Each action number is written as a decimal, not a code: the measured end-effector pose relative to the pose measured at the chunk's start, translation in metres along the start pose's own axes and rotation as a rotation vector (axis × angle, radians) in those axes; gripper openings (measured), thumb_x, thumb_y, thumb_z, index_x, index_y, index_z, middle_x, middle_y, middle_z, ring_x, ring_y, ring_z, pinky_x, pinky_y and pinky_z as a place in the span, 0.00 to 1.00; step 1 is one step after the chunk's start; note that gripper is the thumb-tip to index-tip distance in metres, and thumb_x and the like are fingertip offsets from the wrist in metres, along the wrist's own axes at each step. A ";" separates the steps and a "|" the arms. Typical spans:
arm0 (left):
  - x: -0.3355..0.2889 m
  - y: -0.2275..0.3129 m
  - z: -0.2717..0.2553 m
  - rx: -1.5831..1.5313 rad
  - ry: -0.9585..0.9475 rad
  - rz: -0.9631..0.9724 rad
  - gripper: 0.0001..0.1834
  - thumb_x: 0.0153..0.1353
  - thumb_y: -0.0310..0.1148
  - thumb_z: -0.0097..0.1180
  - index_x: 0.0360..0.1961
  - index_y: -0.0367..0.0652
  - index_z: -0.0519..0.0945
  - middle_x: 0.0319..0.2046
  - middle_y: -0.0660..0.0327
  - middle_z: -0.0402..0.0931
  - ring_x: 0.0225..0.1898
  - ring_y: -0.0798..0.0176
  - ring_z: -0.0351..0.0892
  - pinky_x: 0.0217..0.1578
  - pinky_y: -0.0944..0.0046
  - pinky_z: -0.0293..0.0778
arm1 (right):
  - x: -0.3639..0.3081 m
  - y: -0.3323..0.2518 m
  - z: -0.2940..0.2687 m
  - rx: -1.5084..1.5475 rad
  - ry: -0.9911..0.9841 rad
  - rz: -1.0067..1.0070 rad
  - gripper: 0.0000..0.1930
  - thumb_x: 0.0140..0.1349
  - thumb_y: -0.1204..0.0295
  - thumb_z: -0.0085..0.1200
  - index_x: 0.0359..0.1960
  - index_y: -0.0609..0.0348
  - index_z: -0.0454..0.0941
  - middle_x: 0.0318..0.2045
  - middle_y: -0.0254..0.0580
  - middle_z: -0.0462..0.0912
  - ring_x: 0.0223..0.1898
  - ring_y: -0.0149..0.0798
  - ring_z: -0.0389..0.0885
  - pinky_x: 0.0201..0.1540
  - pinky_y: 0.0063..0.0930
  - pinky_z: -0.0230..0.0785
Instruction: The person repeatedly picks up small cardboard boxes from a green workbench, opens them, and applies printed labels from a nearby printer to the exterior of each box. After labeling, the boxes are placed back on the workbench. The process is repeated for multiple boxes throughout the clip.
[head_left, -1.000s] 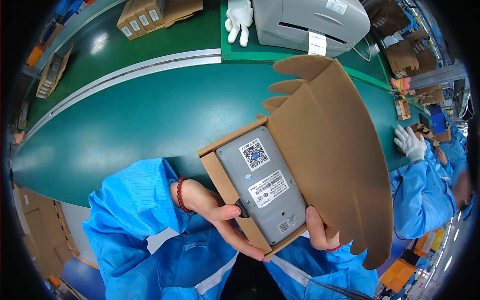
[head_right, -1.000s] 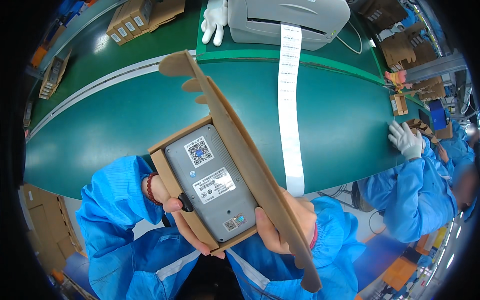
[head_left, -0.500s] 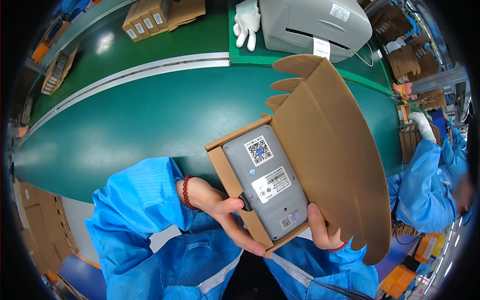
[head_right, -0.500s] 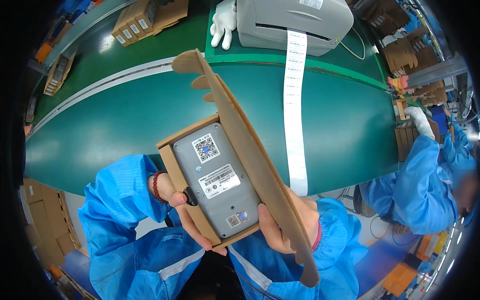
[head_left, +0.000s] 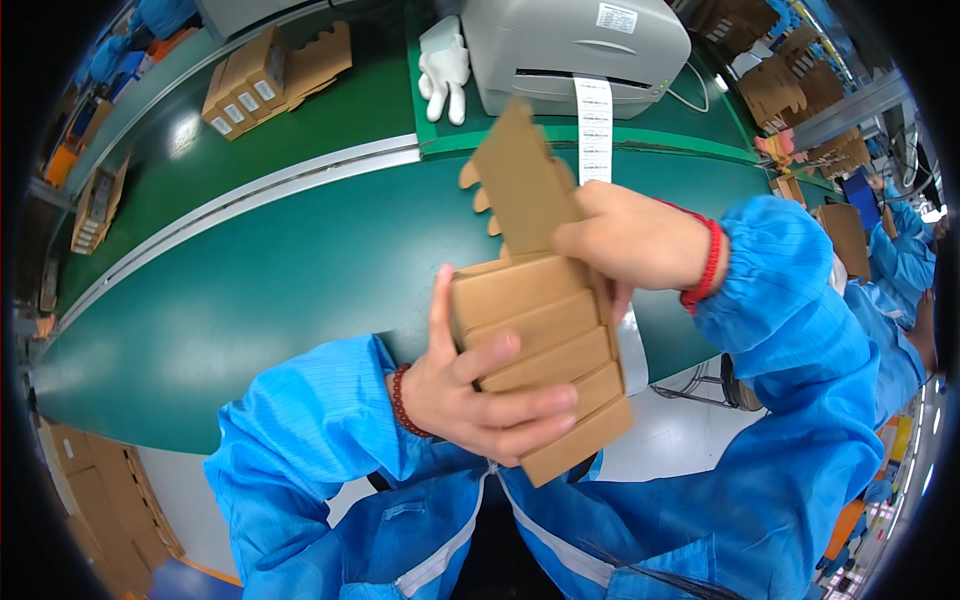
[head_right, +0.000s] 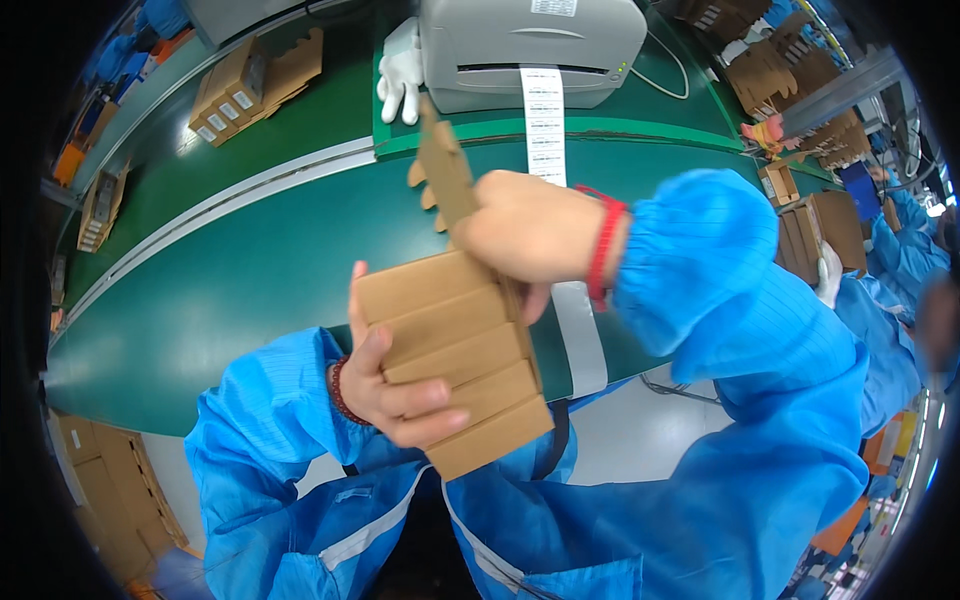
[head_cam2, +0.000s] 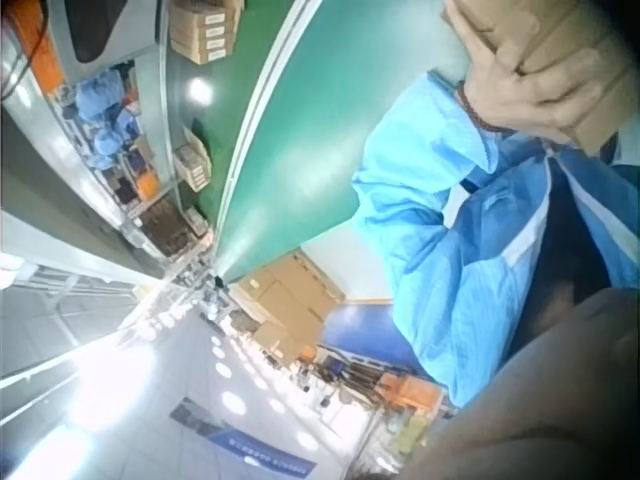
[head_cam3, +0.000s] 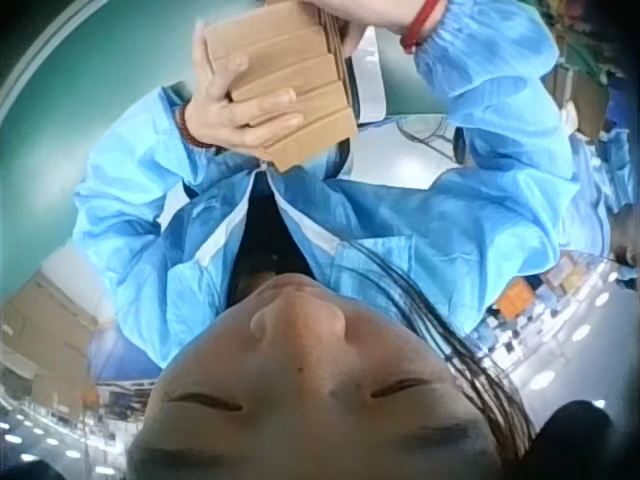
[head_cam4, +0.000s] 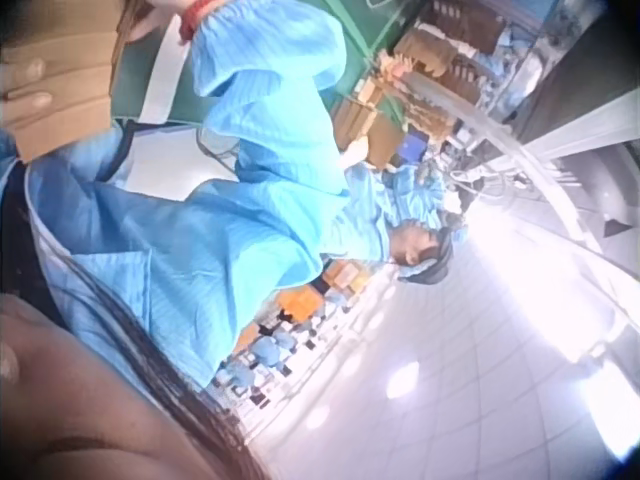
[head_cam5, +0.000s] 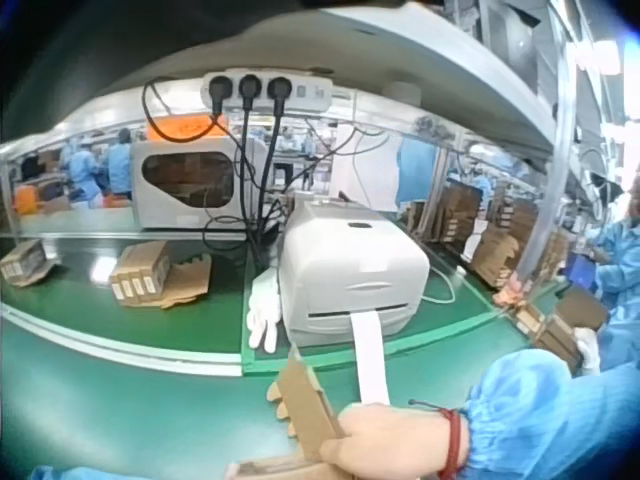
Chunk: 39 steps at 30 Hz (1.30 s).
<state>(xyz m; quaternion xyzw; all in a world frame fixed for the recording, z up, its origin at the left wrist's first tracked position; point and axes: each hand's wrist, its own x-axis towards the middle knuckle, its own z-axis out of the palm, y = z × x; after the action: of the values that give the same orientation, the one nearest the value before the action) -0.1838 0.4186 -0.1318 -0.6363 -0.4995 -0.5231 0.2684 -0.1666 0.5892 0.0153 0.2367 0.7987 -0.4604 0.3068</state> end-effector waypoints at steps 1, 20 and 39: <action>-0.001 -0.002 0.001 -0.005 0.016 0.006 0.16 0.49 0.42 0.54 0.41 0.70 0.70 0.49 0.79 0.66 0.58 0.55 0.54 0.47 0.19 0.46 | 0.002 -0.005 0.000 -0.033 -0.038 -0.005 0.19 0.57 0.67 0.41 0.30 0.80 0.68 0.19 0.51 0.74 0.14 0.40 0.77 0.15 0.26 0.72; -0.009 -0.006 -0.009 0.004 -0.026 -0.106 0.16 0.52 0.41 0.54 0.42 0.70 0.67 0.43 0.78 0.65 0.51 0.69 0.58 0.43 0.24 0.55 | 0.044 0.170 -0.014 0.109 0.845 -0.465 0.14 0.47 0.84 0.55 0.37 0.61 0.73 0.27 0.35 0.76 0.29 0.27 0.73 0.34 0.20 0.66; -0.005 -0.008 -0.016 -0.035 -0.061 -0.118 0.14 0.57 0.45 0.47 0.45 0.68 0.65 0.47 0.77 0.63 0.53 0.71 0.57 0.43 0.24 0.55 | 0.017 0.135 0.024 -0.094 1.457 -0.412 0.06 0.48 0.87 0.50 0.27 0.66 0.72 0.25 0.44 0.77 0.27 0.34 0.75 0.32 0.19 0.66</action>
<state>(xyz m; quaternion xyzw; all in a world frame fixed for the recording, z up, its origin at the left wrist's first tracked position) -0.1975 0.4061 -0.1334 -0.6260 -0.5348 -0.5270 0.2106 -0.0824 0.6326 -0.0857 0.3136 0.8462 -0.2010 -0.3810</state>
